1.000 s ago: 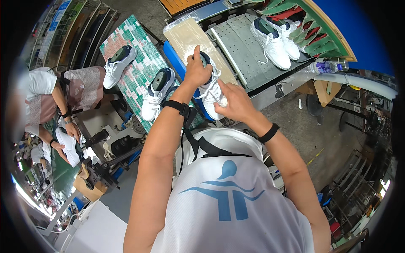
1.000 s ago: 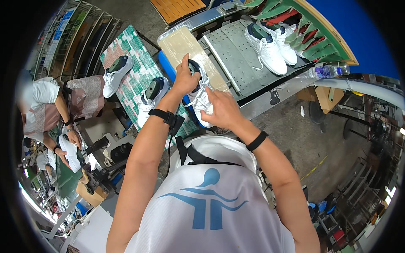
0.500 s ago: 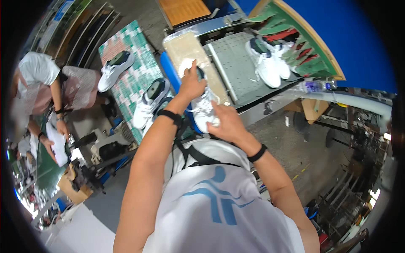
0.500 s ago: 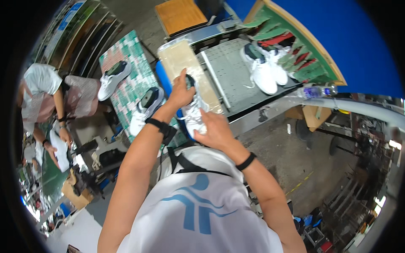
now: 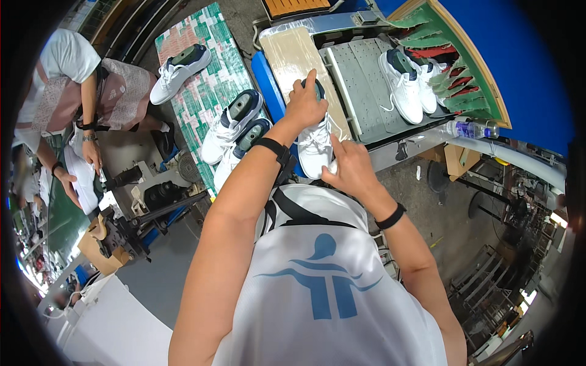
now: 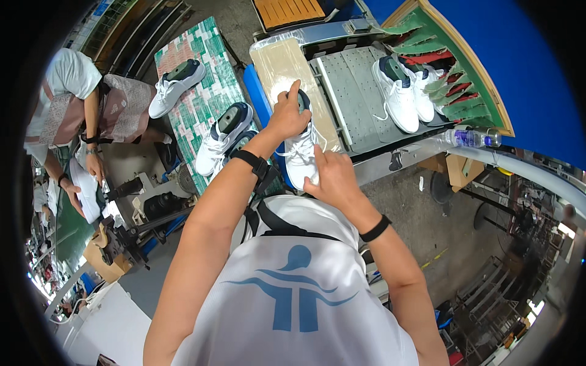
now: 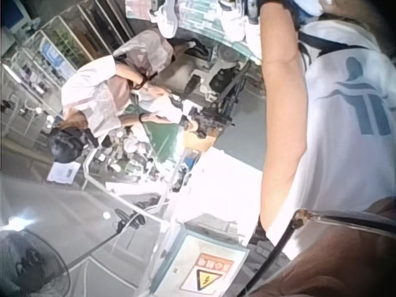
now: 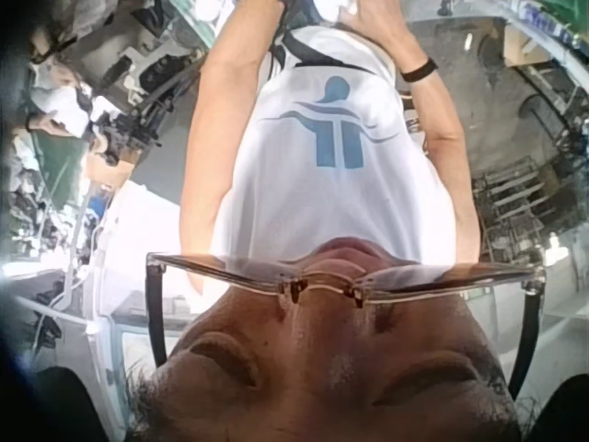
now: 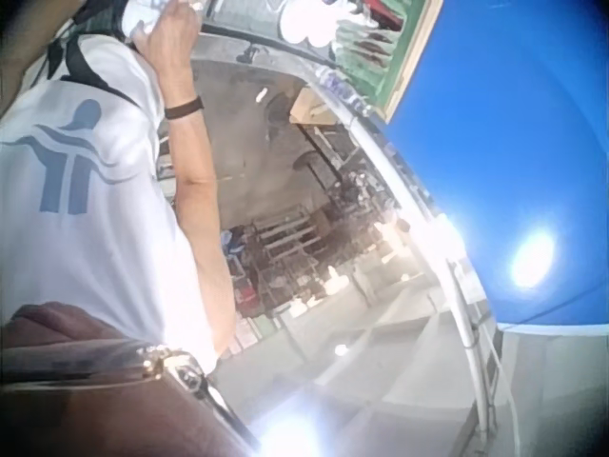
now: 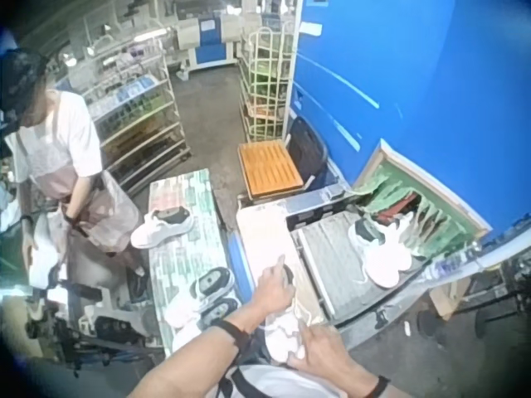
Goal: Applying adhesive and assembling shoe components in a factory setting.
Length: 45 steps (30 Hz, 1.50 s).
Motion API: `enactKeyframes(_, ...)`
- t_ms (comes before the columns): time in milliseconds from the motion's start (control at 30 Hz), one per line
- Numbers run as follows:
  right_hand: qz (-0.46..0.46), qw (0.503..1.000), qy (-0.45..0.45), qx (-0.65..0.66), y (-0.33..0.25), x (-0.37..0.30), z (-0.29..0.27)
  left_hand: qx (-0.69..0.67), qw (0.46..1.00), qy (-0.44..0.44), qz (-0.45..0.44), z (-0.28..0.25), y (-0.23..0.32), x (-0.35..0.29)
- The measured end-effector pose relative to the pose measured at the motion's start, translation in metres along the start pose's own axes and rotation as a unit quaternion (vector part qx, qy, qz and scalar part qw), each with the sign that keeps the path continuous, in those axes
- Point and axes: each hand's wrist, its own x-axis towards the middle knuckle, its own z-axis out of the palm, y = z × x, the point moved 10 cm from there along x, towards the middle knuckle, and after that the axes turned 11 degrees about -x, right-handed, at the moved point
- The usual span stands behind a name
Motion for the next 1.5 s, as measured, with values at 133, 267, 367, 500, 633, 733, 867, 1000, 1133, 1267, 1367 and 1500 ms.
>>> enactKeyframes(133, 0.004, 0.999, -0.032, -0.005, -0.008, -0.013, -0.003, 0.01, 1.0, 0.006, 0.003, 0.003, -0.002, -0.001)
enactKeyframes(267, 0.026, 0.999, -0.022, -0.018, -0.013, 0.001, -0.004, -0.001, 1.0, 0.001, 0.014, 0.002, -0.001, 0.0)
enactKeyframes(367, -0.017, 1.0, 0.023, -0.005, -0.03, 0.012, -0.012, 0.011, 1.0, -0.017, 0.003, 0.002, -0.001, 0.003)
enactKeyframes(500, -0.029, 1.0, 0.007, 0.008, -0.038, 0.024, 0.016, 0.039, 0.998, -0.055, -0.016, 0.004, -0.003, 0.005)
enactKeyframes(633, 0.067, 0.989, -0.045, 0.124, -0.032, 0.019, 0.031, 0.05, 0.996, -0.072, -0.036, 0.006, 0.003, 0.001)
enactKeyframes(733, 0.077, 0.975, -0.046, 0.202, -0.029, -0.009, 0.006, 0.063, 0.995, -0.063, -0.054, 0.0, 0.005, 0.001)
enactKeyframes(867, 0.12, 0.955, -0.09, 0.256, 0.003, -0.035, -0.001, 0.097, 0.993, -0.054, -0.048, 0.003, 0.008, -0.001)
enactKeyframes(1000, 0.01, 0.996, -0.006, 0.086, -0.019, 0.006, 0.008, 0.09, 0.993, -0.048, -0.053, 0.004, 0.005, -0.003)
enactKeyframes(1133, -0.008, 0.999, -0.003, 0.042, -0.038, 0.005, 0.027, 0.092, 0.994, -0.029, -0.046, 0.003, 0.008, -0.003)
enactKeyframes(1267, 0.044, 0.992, -0.014, 0.12, -0.019, -0.018, 0.016, 0.084, 0.994, -0.046, -0.058, 0.001, 0.009, -0.002)
enactKeyframes(1367, 0.07, 0.981, -0.031, 0.181, -0.006, -0.02, 0.018, 0.103, 0.992, -0.042, -0.055, 0.003, 0.008, -0.004)
enactKeyframes(1500, 0.019, 0.995, -0.004, 0.101, -0.037, 0.002, 0.036, 0.093, 0.995, -0.022, -0.033, 0.004, 0.007, -0.002)
